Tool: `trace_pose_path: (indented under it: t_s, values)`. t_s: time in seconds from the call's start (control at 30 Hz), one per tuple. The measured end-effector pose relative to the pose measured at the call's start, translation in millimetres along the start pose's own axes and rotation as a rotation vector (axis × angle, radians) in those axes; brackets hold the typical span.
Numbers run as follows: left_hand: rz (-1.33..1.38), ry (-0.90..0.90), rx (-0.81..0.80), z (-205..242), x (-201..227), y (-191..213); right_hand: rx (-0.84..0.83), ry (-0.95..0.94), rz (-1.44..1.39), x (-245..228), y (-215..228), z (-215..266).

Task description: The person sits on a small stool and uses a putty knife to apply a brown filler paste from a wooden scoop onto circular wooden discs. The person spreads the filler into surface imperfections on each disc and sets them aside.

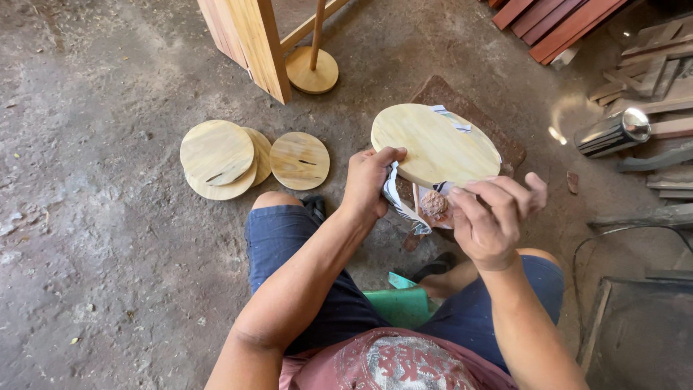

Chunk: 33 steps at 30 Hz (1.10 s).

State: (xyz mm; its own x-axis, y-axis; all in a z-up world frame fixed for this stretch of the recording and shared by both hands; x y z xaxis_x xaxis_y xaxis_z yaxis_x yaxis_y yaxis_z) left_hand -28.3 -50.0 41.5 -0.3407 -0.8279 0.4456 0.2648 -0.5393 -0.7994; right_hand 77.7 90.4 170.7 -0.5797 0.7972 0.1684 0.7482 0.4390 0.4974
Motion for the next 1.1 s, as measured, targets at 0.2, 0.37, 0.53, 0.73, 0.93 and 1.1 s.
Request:
trace_pose_path:
  t_s: [0.2, 0.37, 0.53, 0.73, 0.93, 1.1]
  values:
    - [-0.026, -0.015, 0.022, 4, 0, -1, -0.128, 0.071, 0.038, 1, -9, 7]
    - [-0.024, -0.028, -0.008, 8, 4, -5, -0.178, 0.11, 0.045, 6, -8, 5]
    - [-0.005, 0.02, -0.02, 9, 0, -5, -0.217, 0.174, 0.018, 16, -4, 1]
    - [-0.016, 0.052, -0.04, 10, -8, -3, -0.214, 0.305, 0.095, 21, -7, 8]
    - [0.056, 0.261, 0.109, 16, -20, 2, -0.268, 0.391, 0.104, 34, -19, 3]
    - [0.065, 0.237, 0.051, 11, -20, 5, -0.214, 0.068, -0.204, 47, -12, -18]
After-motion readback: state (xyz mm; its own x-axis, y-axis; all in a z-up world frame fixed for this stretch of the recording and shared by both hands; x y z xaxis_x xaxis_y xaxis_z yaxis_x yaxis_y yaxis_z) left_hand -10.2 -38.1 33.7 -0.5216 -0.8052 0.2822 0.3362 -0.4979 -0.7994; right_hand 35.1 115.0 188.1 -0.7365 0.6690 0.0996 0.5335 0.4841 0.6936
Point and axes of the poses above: each hand's wrist, its own z-axis away from the middle knuckle, its own y-axis out of the back of the hand, x = y × z, the point moved 5 cm from there along -z, towards the middle knuckle, and after that the axes turned 8 degrees about x, right-handed, at the moved point
